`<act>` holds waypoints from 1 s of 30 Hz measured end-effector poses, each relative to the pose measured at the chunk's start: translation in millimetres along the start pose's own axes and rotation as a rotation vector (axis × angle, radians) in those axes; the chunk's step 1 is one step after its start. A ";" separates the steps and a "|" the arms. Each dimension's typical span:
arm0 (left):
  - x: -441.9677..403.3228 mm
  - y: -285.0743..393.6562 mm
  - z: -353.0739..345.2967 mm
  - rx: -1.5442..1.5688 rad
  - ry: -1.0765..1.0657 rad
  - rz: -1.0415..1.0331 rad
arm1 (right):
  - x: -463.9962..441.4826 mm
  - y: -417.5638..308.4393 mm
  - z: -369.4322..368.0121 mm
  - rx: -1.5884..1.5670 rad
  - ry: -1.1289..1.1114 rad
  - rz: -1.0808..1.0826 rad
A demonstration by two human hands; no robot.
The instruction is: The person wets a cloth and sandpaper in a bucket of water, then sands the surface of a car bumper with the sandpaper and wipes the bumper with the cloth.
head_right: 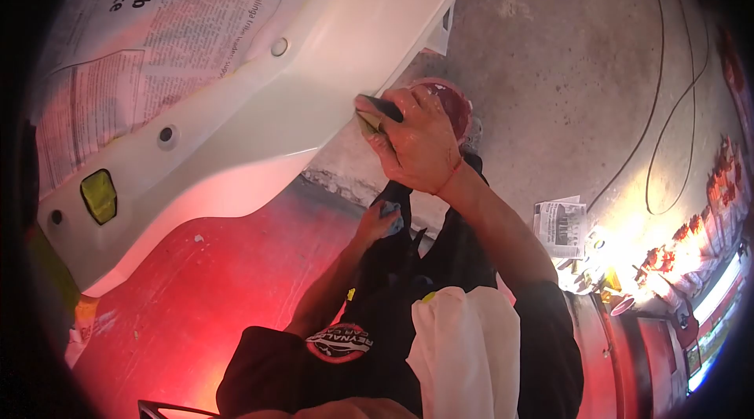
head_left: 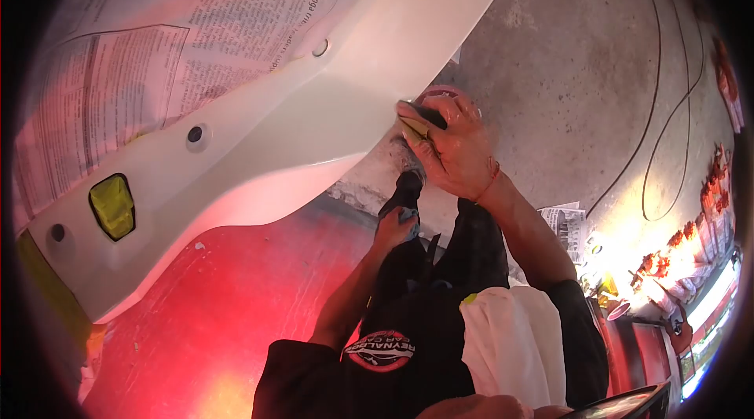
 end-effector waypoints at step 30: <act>54.3 426.1 192.7 -0.944 0.813 -1.015 | 188.3 124.5 43.8 -0.681 0.199 -1.187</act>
Point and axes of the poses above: each hand's wrist, its own x-axis away from the middle knuckle, its own z-axis out of the back of the hand, y = z × x, the point moved 6 cm from there along -x, towards the middle knuckle, and after that the axes turned 7 degrees about -x, right-handed, at the moved point
